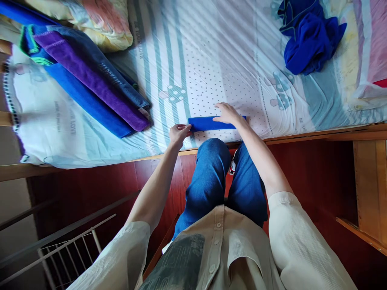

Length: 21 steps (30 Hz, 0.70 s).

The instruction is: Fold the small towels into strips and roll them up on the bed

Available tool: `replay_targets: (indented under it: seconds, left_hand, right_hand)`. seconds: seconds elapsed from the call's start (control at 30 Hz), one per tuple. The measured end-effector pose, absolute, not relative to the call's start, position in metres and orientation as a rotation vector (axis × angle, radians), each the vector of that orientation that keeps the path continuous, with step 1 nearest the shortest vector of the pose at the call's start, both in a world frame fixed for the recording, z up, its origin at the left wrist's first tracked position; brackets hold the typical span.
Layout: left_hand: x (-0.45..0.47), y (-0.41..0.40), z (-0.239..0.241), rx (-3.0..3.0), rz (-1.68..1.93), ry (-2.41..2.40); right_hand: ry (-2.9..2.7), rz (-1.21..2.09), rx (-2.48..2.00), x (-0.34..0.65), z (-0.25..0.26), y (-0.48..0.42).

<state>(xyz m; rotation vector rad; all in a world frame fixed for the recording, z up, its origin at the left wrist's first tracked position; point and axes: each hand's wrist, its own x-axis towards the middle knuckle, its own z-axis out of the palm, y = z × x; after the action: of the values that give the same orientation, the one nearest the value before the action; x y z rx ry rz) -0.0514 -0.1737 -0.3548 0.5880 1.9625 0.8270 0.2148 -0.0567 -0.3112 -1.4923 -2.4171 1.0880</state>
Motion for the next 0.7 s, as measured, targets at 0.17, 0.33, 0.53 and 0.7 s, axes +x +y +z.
replay_targets:
  seconds: [0.17,0.33,0.53,0.7]
  left_hand:
    - [-0.047,-0.167,-0.359,0.455,0.868,1.887]
    - [-0.045,-0.160,-0.355,0.377,0.920,1.659]
    - [-0.038,-0.148,-0.338,0.529,1.012,1.592]
    - [-0.027,-0.138,-0.320,0.716,1.198,1.466]
  right_hand:
    - [-2.623,1.170,-1.446,0.155,-0.318,-0.074]
    - [-2.702,1.102,-1.430,0.142,-0.315,-0.082]
    - [-2.657,1.161,-1.446,0.133,-0.297,-0.070]
    - [-2.560,0.988,-1.504,0.132,-0.276,-0.065]
